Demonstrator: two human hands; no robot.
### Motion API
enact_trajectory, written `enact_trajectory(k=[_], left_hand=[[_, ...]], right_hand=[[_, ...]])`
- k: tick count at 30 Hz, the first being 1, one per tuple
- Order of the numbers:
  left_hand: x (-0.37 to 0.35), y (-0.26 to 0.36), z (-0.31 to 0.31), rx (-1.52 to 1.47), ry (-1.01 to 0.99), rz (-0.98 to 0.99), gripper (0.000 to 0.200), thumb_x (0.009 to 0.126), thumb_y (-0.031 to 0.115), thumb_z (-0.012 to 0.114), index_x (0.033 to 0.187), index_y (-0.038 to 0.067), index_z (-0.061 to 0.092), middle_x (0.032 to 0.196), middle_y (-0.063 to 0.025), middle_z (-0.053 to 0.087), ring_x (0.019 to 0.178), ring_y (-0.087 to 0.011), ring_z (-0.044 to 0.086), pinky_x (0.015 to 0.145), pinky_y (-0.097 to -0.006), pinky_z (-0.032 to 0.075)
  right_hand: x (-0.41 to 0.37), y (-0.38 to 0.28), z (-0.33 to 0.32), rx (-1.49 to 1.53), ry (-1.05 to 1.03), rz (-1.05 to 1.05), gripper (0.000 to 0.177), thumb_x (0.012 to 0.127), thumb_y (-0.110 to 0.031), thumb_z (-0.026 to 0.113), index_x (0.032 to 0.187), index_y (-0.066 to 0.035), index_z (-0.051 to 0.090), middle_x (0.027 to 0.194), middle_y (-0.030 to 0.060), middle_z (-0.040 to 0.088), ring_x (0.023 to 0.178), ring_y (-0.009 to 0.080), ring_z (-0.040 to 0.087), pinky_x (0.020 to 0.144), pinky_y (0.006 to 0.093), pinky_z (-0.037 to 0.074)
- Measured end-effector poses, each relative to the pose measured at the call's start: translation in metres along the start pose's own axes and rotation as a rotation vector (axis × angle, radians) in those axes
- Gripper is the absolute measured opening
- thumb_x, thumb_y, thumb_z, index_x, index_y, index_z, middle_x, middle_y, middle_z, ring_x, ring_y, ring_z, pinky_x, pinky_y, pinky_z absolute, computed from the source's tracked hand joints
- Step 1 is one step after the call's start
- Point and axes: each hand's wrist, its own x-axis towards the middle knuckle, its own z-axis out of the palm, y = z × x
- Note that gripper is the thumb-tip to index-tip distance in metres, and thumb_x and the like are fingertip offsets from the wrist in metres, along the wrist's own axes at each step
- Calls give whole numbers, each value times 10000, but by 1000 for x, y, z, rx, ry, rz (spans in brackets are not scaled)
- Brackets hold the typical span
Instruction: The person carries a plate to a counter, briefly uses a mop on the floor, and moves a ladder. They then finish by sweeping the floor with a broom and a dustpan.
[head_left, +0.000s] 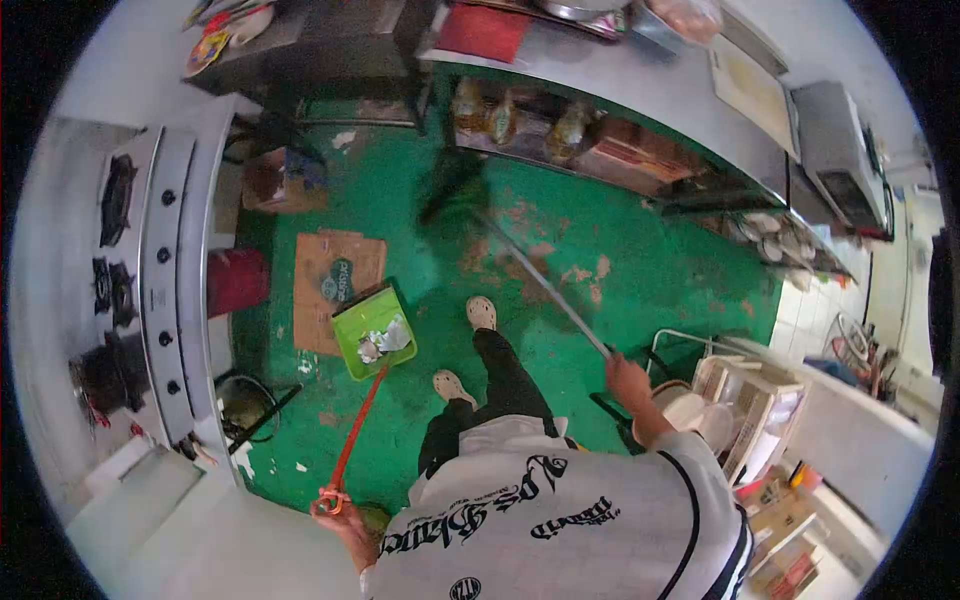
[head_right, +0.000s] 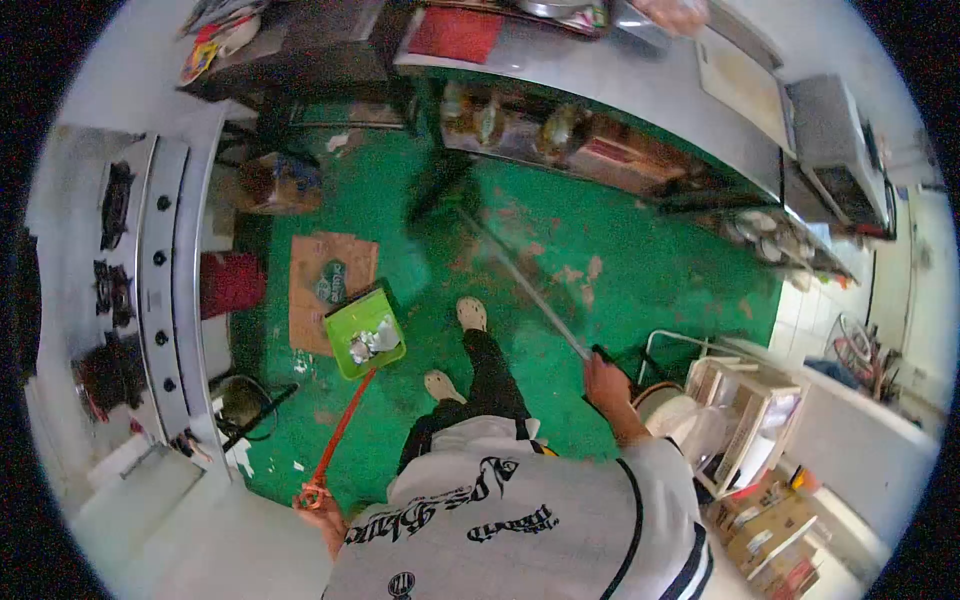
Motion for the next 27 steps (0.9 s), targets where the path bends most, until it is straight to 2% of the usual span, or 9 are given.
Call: enact_trajectory(k=[2, 6, 9, 10, 15, 20, 22, 25, 27], left_hand=[[33, 1, -10, 46, -159, 14, 369, 849, 357, 455, 937, 2, 501, 931, -154, 568, 831, -303, 586, 581, -310, 514], [20, 13, 47, 189, -163, -87, 344, 844, 331, 491, 964, 9, 491, 938, -152, 568, 834, -342, 604, 544, -306, 523], [39, 33, 48, 306, -182, -103, 370, 840, 345, 507, 980, 3, 492, 962, -160, 567, 837, -337, 604, 508, -284, 521], [31, 29, 56, 357, -170, 2, 420, 832, 364, 527, 1026, -6, 489, 986, -177, 564, 831, -316, 609, 494, -266, 521], [61, 47, 22, 441, -294, -103, 467, 821, 381, 549, 1081, -3, 490, 1036, -164, 567, 804, -260, 621, 497, -263, 520], [66, 53, 7, 334, -333, -100, 408, 826, 331, 550, 1036, -15, 501, 966, -153, 570, 758, -245, 610, 504, -252, 518], [47, 53, -11, 275, -331, -115, 353, 831, 288, 541, 995, -23, 509, 904, -144, 570, 702, -219, 590, 517, -239, 512], [82, 57, -39, 228, -493, -197, 328, 829, 269, 539, 967, -27, 510, 884, -148, 567, 688, -211, 585, 534, -224, 512], [104, 53, -43, 236, -517, -190, 357, 829, 297, 542, 977, -23, 488, 865, -142, 558, 694, -212, 580, 558, -252, 521]], right_hand=[[42, -26, 24, 75, -75, 7, 350, 922, -383, 366, 1031, -97, 535, 715, 213, 611, 664, 426, 598, 602, 543, 473], [113, -4, 115, 24, -12, 81, 388, 920, -421, 362, 1023, -104, 561, 769, 191, 626, 717, 389, 616, 613, 515, 483], [110, 32, 123, 12, -4, 243, 433, 924, -441, 340, 1009, -83, 568, 845, 188, 632, 790, 362, 627, 669, 491, 497], [99, 38, 119, 6, 20, 279, 447, 925, -447, 334, 1010, -76, 569, 869, 186, 633, 811, 353, 629, 688, 484, 501], [81, 79, 158, 200, -17, 595, 419, 923, -405, 345, 1035, -86, 593, 1000, 184, 627, 933, 361, 606, 790, 470, 487], [-5, 147, 174, 282, -85, 684, 434, 913, -359, 378, 1032, -20, 622, 1058, 214, 606, 981, 375, 586, 828, 466, 473], [-76, 165, 162, 258, -71, 606, 464, 912, -373, 382, 1022, 14, 612, 1010, 246, 608, 949, 400, 587, 807, 478, 474], [-128, 183, 202, 225, 46, 629, 453, 912, -370, 384, 966, 18, 612, 930, 253, 620, 897, 416, 594, 768, 490, 479], [-176, 135, 154, 253, 112, 550, 446, 915, -372, 374, 923, 10, 603, 883, 237, 629, 854, 410, 605, 743, 499, 482]])
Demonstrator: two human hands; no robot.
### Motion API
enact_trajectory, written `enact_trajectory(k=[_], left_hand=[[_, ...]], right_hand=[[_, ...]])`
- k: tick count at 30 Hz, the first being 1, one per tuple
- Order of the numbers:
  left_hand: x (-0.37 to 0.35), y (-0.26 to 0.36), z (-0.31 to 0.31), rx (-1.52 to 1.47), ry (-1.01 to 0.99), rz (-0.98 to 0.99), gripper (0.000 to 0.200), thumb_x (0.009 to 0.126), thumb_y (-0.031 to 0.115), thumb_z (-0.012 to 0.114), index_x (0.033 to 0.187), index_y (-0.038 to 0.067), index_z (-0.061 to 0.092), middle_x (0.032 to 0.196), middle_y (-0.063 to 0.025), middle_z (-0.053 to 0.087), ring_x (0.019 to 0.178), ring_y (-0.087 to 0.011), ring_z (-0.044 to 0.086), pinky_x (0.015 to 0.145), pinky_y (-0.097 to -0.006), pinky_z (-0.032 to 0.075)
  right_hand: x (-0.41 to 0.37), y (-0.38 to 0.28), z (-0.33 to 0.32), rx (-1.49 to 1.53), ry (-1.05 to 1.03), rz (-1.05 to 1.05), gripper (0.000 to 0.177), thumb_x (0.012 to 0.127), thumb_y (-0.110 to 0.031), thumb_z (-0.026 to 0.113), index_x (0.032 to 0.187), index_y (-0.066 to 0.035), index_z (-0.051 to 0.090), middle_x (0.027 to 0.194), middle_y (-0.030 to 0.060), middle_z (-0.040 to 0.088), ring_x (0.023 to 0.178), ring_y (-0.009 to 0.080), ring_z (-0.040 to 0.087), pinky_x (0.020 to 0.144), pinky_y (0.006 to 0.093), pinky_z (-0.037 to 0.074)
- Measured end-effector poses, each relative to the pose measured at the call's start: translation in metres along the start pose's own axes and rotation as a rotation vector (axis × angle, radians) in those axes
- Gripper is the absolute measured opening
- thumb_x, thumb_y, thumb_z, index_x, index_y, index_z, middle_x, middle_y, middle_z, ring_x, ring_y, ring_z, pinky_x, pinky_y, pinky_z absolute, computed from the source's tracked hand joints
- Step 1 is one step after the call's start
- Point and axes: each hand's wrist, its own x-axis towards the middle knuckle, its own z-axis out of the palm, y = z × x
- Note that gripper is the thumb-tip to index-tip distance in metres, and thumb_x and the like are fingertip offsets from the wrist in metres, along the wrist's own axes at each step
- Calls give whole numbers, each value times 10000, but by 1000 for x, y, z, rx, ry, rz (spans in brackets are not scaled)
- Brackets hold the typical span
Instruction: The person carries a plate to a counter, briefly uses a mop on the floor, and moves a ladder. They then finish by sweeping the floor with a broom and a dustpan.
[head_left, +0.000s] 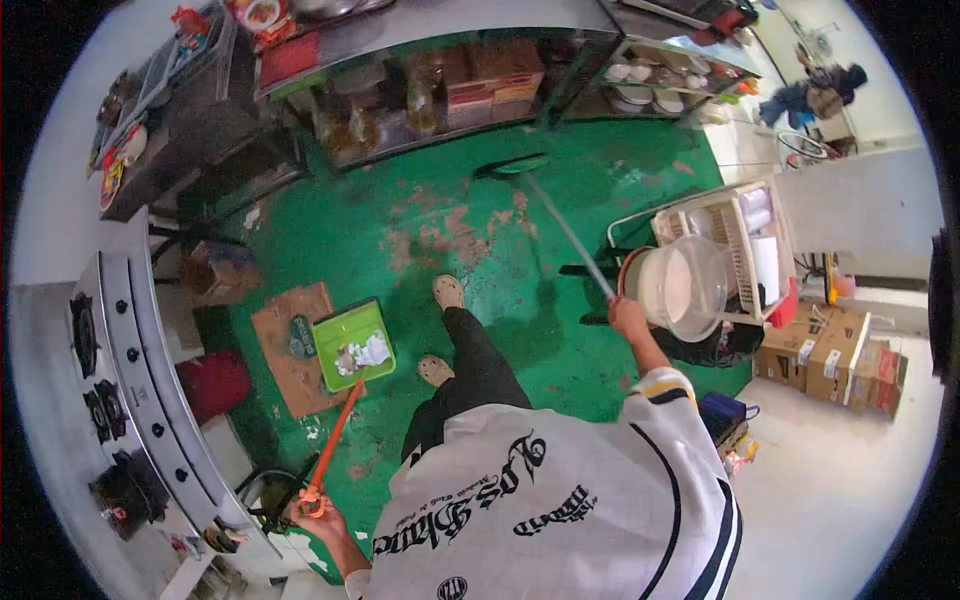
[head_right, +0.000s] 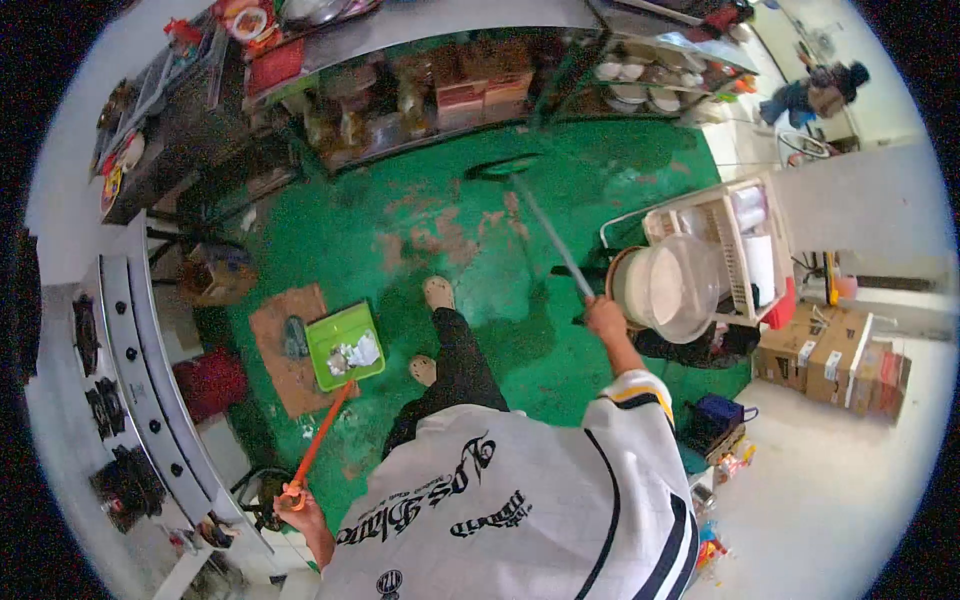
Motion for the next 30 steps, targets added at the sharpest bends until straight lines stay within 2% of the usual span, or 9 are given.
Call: enact_trajectory(k=[2, 6, 9, 10, 12, 15, 19, 23, 30], left_hand=[[-31, -8, 10, 103, 48, 27, 378, 826, 318, 546, 986, -18, 477, 863, -140, 554, 712, -214, 579, 584, -274, 527], [-24, -24, 43, 212, 124, 77, 417, 816, 363, 552, 982, -9, 466, 826, -117, 521, 658, -201, 518, 569, -287, 456], [3, -36, 49, 374, -147, 32, 342, 828, 357, 507, 855, 21, 452, 643, -41, 468, 581, -135, 451, 518, -248, 397], [-22, -54, 100, 367, 87, 105, 354, 900, 388, 389, 804, 58, 474, 600, -40, 479, 524, -146, 463, 464, -269, 408], [-42, -63, 158, 441, -131, 111, 345, 896, 396, 409, 806, 68, 464, 593, -43, 480, 515, -150, 457, 466, -272, 391], [-39, -86, 203, 452, 65, 84, 349, 885, 410, 431, 826, 67, 455, 593, -41, 476, 516, -151, 457, 464, -271, 379], [-30, -135, 289, 588, 75, 18, 384, 878, 429, 416, 909, 47, 448, 659, -49, 468, 558, -158, 482, 449, -264, 391], [-12, -185, 348, 562, -45, -2, 406, 866, 450, 420, 973, 59, 425, 707, -67, 487, 546, -166, 487, 423, -278, 394], [14, -261, 458, 741, -234, -88, 403, 892, 436, 399, 982, 45, 436, 784, -94, 520, 537, -200, 511, 390, -267, 397]], right_hand=[[-60, -25, -30, -22, -6, -64, 421, 913, -365, 377, 887, -5, 593, 832, 219, 635, 804, 399, 617, 711, 506, 488], [-73, -94, -28, -16, -122, -188, 261, 869, -278, 444, 929, -79, 602, 781, 165, 647, 728, 342, 640, 600, 473, 505], [-48, -141, -27, -71, -216, -351, 219, 808, -208, 489, 875, -67, 642, 821, 159, 654, 771, 329, 646, 642, 455, 512], [-26, -144, 4, -112, -184, -443, 217, 814, -208, 492, 843, -61, 650, 830, 142, 663, 783, 302, 652, 648, 450, 510], [10, -161, 22, -180, -16, -510, 210, 817, -215, 508, 815, -80, 669, 846, 109, 674, 797, 270, 656, 614, 423, 510], [74, -120, 4, -226, -119, -353, 197, 813, -229, 530, 808, -112, 688, 845, 74, 680, 798, 238, 657, 590, 385, 506], [140, -8, -93, -308, -183, -129, 178, 798, -187, 538, 842, -135, 702, 859, 60, 683, 807, 217, 665, 606, 355, 515], [167, 100, -147, -312, -88, -19, 192, 791, -222, 537, 824, -127, 701, 879, 96, 679, 820, 269, 661, 655, 392, 522], [147, 160, -201, -172, -60, 54, 192, 822, -235, 513, 888, -124, 656, 812, 153, 650, 758, 330, 637, 654, 458, 494]])
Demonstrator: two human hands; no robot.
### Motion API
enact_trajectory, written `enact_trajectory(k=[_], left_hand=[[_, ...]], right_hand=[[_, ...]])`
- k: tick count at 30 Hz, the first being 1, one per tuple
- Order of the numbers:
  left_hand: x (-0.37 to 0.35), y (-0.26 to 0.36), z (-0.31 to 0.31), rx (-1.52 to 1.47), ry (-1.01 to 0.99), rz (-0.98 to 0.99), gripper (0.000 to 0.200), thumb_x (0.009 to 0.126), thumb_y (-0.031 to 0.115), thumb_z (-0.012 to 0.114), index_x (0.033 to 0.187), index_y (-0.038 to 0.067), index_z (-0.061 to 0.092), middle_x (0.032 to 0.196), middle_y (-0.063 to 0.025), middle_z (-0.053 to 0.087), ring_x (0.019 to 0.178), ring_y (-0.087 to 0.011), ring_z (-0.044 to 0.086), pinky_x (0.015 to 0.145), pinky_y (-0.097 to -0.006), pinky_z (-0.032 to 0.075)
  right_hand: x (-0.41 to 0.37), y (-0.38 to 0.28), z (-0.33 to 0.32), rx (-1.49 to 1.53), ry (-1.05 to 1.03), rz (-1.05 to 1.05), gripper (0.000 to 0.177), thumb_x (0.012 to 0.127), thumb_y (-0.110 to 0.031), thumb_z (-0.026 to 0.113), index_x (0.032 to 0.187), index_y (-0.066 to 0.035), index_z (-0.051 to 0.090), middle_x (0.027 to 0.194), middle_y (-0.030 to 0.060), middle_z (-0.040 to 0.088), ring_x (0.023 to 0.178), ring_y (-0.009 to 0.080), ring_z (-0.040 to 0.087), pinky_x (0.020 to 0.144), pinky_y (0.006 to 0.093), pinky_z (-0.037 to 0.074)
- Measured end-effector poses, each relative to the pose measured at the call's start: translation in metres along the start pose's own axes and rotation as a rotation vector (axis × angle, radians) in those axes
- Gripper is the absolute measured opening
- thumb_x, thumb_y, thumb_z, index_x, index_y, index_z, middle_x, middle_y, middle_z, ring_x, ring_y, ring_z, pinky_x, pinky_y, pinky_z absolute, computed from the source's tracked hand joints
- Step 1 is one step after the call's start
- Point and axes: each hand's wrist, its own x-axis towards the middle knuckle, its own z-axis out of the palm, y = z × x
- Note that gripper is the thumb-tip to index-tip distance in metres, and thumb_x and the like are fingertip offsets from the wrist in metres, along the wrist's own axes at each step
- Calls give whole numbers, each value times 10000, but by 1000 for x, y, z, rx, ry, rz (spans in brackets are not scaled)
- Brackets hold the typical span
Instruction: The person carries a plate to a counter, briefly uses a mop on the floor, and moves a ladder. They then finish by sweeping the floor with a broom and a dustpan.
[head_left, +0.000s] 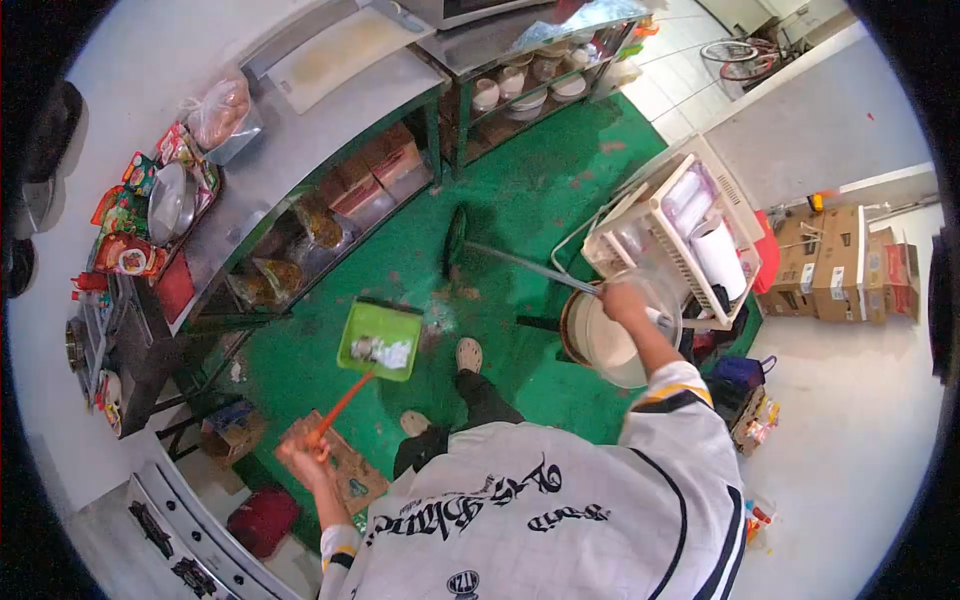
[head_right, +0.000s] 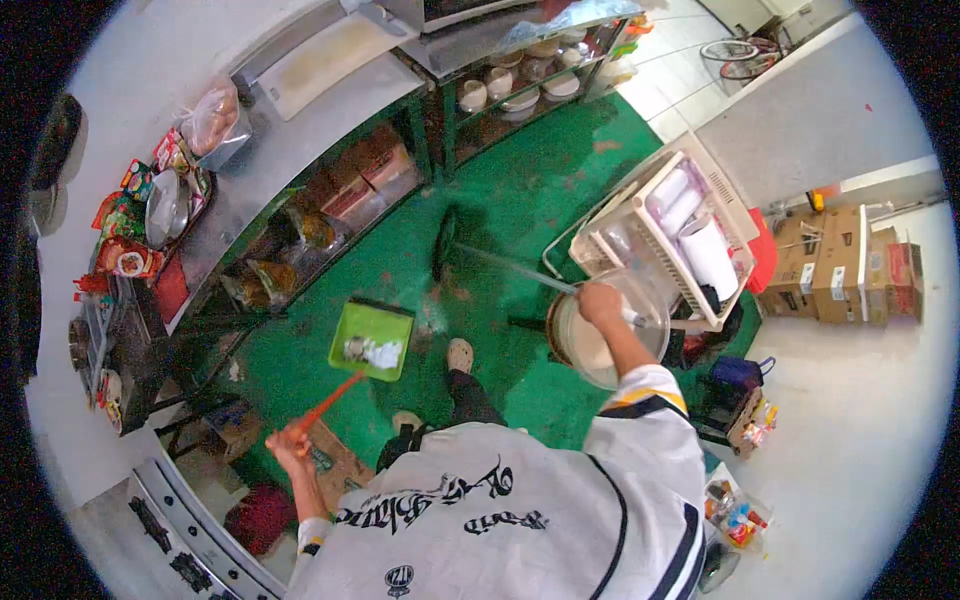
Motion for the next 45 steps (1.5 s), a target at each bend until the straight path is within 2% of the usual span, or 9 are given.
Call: enact_trajectory(k=[9, 15, 20, 22, 28, 32, 36, 39, 45], left_hand=[[66, 2, 183, 366, -180, -52, 304, 860, 355, 501, 979, 75, 514, 814, -110, 578, 493, -186, 549, 399, -287, 444], [115, 3, 269, 579, -370, -6, 333, 850, 330, 503, 902, 2, 521, 714, -108, 570, 481, -173, 555, 385, -286, 445], [142, 12, 306, 602, -418, 28, 326, 844, 316, 513, 842, -10, 537, 670, -121, 565, 432, -182, 538, 365, -299, 426], [166, 4, 307, 541, -451, 44, 335, 834, 315, 525, 816, -20, 540, 645, -128, 568, 417, -194, 532, 365, -308, 427], [161, 6, 323, 657, -458, 26, 388, 813, 323, 518, 728, -55, 540, 540, -142, 565, 427, -210, 545, 422, -331, 467], [159, 10, 325, 737, -466, 69, 367, 816, 315, 504, 731, -39, 547, 564, -141, 566, 469, -222, 578, 418, -333, 471], [172, 5, 323, 659, -545, -47, 344, 831, 309, 504, 837, -33, 538, 668, -135, 572, 499, -233, 585, 407, -324, 465], [197, 8, 308, 603, -680, -95, 364, 873, 327, 491, 921, -34, 513, 751, -128, 566, 508, -228, 572, 403, -315, 464], [190, 69, 295, 752, -775, -138, 293, 896, 334, 454, 885, 44, 503, 689, -81, 537, 453, -154, 496, 370, -262, 426]], right_hand=[[98, -76, 116, 406, 13, 10, 246, 809, -148, 479, 1005, -29, 569, 900, 242, 615, 838, 402, 603, 676, 461, 495], [-11, -152, 241, 545, 16, 36, 242, 861, -139, 404, 945, 23, 564, 807, 235, 607, 726, 401, 607, 609, 464, 490], [-143, -158, 164, 1074, 1, 71, 355, 941, -298, 366, 1028, -2, 540, 557, 131, 517, 414, 249, 508, 393, 393, 419], [-165, -186, 90, 1226, -168, 545, 301, 933, -287, 389, 999, -35, 537, 523, 104, 502, 382, 226, 488, 360, 372, 395], [-104, -230, 124, 1598, -229, 661, 334, 946, -327, 341, 1011, -48, 512, 504, 49, 441, 300, 156, 372, 306, 306, 331], [-141, -292, 212, 1638, -352, 261, 240, 924, -280, 323, 904, -89, 467, 481, 36, 384, 356, 153, 366, 329, 333, 325], [-232, -330, 114, 1911, -669, 649, 84, 785, -82, 499, 853, -33, 499, 599, 65, 510, 432, 217, 501, 367, 352, 401], [-326, -349, 186, 1508, -266, 259, 290, 914, -260, 419, 1093, -59, 528, 613, 25, 496, 462, 163, 463, 392, 315, 390], [-466, -351, 48, 2009, -512, 1162, 396, 956, -388, 356, 1255, -140, 432, 587, 25, 447, 418, 114, 388, 368, 269, 346]])
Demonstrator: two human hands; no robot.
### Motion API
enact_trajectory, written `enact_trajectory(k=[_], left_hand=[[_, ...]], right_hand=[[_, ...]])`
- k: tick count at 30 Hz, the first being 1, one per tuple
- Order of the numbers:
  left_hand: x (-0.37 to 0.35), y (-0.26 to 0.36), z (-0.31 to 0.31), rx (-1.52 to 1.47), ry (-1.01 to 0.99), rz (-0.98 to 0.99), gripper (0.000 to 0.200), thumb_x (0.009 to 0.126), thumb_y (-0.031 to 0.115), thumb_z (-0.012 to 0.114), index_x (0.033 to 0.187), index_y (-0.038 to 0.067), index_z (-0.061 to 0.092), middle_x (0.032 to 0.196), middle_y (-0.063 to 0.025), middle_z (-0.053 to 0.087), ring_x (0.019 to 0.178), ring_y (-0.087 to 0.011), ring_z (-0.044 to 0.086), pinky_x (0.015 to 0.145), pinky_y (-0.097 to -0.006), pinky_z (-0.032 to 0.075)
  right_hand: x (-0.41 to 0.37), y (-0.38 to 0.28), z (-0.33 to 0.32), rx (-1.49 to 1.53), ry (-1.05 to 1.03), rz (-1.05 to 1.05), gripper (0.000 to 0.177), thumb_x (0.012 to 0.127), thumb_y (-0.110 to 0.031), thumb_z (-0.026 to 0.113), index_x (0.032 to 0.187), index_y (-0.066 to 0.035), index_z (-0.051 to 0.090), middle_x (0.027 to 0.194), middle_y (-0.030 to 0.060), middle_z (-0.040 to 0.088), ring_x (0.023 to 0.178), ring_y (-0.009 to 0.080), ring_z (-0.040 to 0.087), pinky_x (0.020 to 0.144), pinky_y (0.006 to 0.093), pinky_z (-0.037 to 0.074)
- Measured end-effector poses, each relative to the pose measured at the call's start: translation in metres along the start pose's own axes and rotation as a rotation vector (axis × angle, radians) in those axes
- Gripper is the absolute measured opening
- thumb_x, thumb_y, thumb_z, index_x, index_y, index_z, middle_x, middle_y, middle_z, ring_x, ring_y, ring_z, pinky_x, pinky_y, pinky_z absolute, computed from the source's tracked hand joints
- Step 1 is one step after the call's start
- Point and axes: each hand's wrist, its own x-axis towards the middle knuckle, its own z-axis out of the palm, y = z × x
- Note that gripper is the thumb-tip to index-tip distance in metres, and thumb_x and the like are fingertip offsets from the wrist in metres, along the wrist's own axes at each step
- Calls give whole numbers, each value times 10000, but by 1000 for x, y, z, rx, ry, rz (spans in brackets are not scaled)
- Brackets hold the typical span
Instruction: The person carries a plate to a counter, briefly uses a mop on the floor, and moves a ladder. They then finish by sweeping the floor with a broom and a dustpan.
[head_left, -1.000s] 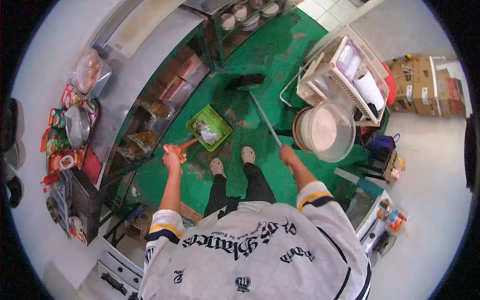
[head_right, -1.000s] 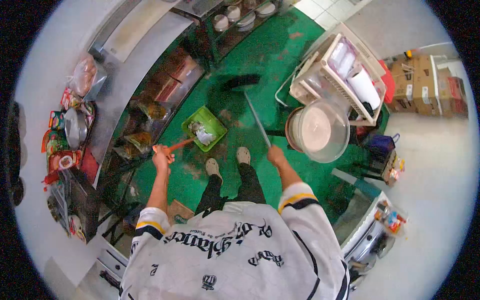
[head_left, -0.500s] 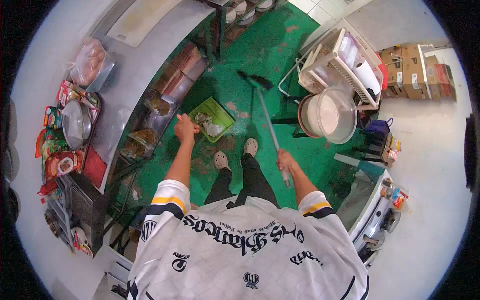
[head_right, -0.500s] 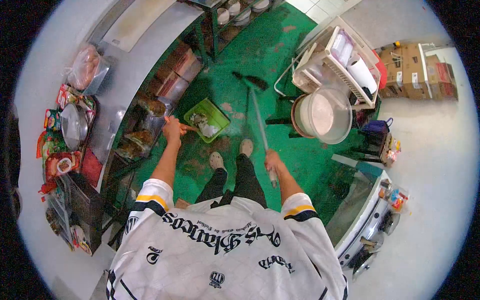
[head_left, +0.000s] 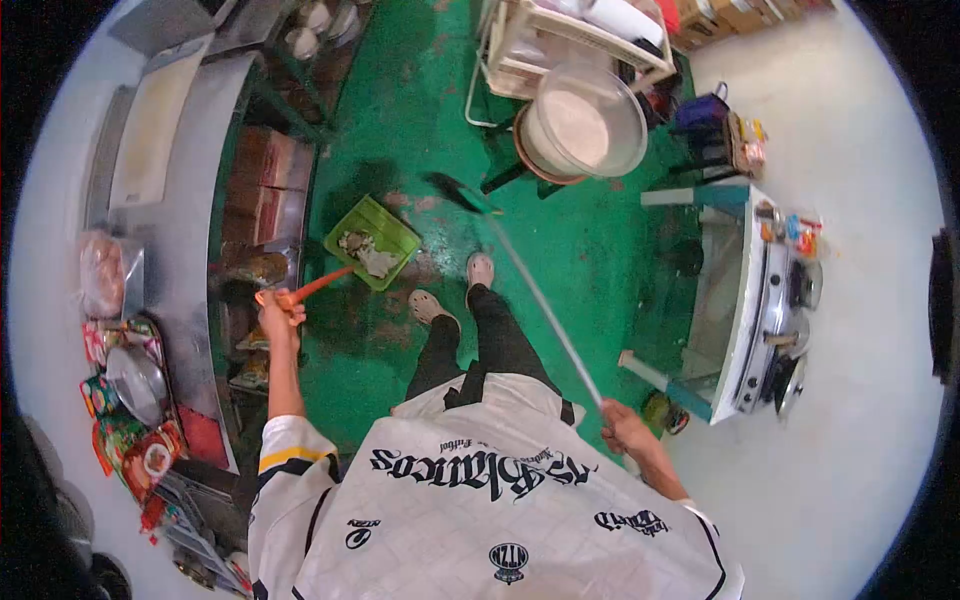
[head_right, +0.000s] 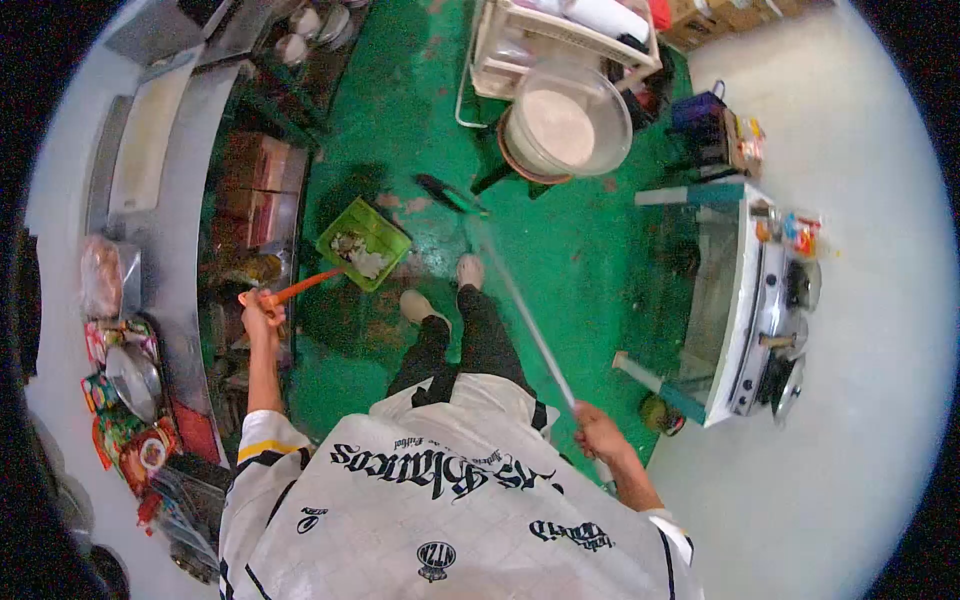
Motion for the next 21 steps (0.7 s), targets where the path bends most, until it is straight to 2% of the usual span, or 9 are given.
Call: enact_trajectory(k=[3, 7, 9, 11, 12, 14, 16, 19, 21], left_hand=[[0, 0, 7, 115, -26, 31, 273, 891, 318, 464, 860, 52, 517, 681, -77, 547, 443, -159, 516, 367, -261, 433], [16, -16, 20, 247, -77, 40, 263, 892, 295, 458, 859, 45, 533, 679, -79, 562, 446, -160, 538, 372, -262, 445], [16, -23, 27, 262, -74, 67, 269, 895, 287, 450, 890, 33, 539, 685, -93, 569, 449, -161, 541, 370, -266, 442], [14, -20, 31, 272, -67, 85, 282, 896, 295, 453, 900, 28, 544, 690, -101, 574, 450, -163, 543, 366, -269, 440], [27, -25, 26, 273, -57, 78, 308, 906, 303, 446, 908, 12, 547, 702, -116, 584, 443, -163, 538, 358, -269, 430], [21, -20, 34, 289, -58, 86, 348, 927, 320, 422, 927, -4, 549, 705, -120, 588, 436, -162, 532, 349, -262, 422], [31, -19, 34, 296, -80, 83, 368, 935, 329, 407, 928, -9, 551, 699, -120, 586, 441, -162, 534, 348, -258, 428], [40, -23, 27, 245, -117, 101, 382, 934, 335, 399, 922, -14, 555, 686, -111, 579, 460, -152, 538, 356, -253, 441], [41, -22, 31, 267, -84, 92, 377, 929, 336, 405, 916, -8, 558, 681, -105, 578, 465, -150, 539, 358, -248, 441]], right_hand=[[-5, 28, -22, 56, 154, -53, 362, 957, -394, 353, 1189, -127, 432, 552, 33, 426, 375, 113, 365, 348, 269, 314], [111, 80, -54, 226, 235, -130, 291, 952, -398, 349, 1021, -124, 420, 526, 39, 426, 378, 145, 390, 342, 312, 345], [173, 79, -55, 423, 103, -139, 309, 944, -406, 366, 1041, -115, 403, 516, 28, 418, 393, 156, 410, 347, 326, 355], [174, 48, -18, 452, 95, -102, 268, 929, -356, 412, 846, -103, 381, 506, 37, 390, 383, 158, 388, 347, 313, 320], [189, 56, -12, 500, -9, -8, 265, 928, -352, 411, 870, -94, 403, 530, 46, 410, 403, 160, 411, 363, 314, 340], [199, 80, -1, 173, -125, -310, 273, 903, -329, 465, 947, -60, 454, 603, 62, 463, 458, 162, 466, 408, 309, 388], [178, 76, 18, -432, -127, -613, 339, 834, -251, 567, 1057, -10, 482, 725, 104, 531, 571, 206, 542, 497, 331, 448], [144, 18, 50, -637, -246, -504, 466, 739, -137, 627, 1142, 32, 465, 895, 192, 573, 775, 328, 583, 659, 394, 486], [143, 17, 48, -684, -222, -677, 467, 753, -130, 602, 1166, 31, 455, 934, 218, 573, 838, 361, 581, 713, 411, 489]])
